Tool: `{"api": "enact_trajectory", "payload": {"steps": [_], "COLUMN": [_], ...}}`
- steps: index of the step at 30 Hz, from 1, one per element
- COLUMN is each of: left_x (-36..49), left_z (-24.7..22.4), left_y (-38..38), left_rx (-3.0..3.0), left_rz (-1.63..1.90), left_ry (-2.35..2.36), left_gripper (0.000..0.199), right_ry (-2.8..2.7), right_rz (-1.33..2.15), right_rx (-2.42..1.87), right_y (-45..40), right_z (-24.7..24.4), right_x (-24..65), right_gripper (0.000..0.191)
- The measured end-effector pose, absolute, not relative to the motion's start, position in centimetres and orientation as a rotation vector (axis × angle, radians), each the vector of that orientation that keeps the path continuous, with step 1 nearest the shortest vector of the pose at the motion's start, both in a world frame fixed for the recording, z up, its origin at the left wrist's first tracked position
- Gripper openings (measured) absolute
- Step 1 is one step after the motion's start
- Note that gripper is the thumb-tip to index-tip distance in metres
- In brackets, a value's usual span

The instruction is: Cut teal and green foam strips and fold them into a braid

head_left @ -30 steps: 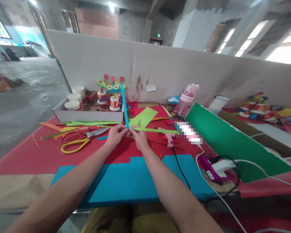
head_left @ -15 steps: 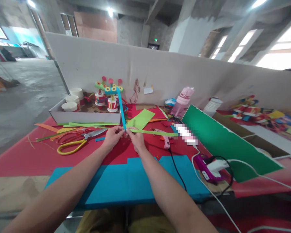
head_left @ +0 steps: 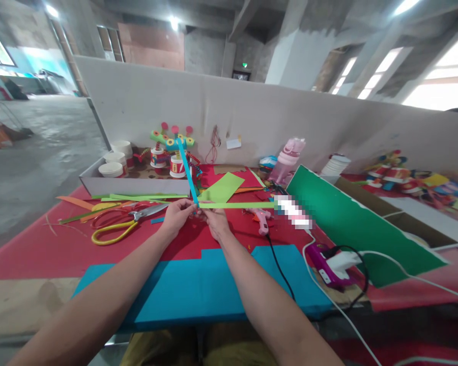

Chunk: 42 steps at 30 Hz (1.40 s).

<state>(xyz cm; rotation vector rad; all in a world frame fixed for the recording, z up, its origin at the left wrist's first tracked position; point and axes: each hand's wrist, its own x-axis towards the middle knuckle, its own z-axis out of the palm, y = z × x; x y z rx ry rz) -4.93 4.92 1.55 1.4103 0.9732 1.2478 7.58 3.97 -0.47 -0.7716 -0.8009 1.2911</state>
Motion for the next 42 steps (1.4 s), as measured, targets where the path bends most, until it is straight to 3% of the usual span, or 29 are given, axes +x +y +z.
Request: {"api": "enact_trajectory", "payload": {"steps": [19, 26, 36, 42], "left_x": [-4.87, -4.54, -4.97, -4.98], "left_z": [0.82, 1.23, 1.14, 1.4], "left_y": [5.17, 4.71, 5.17, 5.01], "left_rx": [1.348, 1.451, 1.383, 1.433], "left_rz": [1.253, 1.09, 1.184, 1.244], "left_ry": [0.919, 0.967, 0.959, 0.976], "left_gripper": [0.03, 0.029, 0.031, 0.034], "right_ry": [-0.852, -0.774, -0.89, -0.984], "right_rz": [1.192, 1.165, 1.245, 1.09], "right_rx": [-0.899, -0.837, -0.819, -0.903], "right_y": [4.34, 4.37, 4.0, 3.86], "right_z": [-0.77, -0.67, -0.51, -0.31], "right_x": [8.03, 7.68, 7.58, 7.59], "right_gripper": [0.03, 0.031, 0.03, 0.023]}}
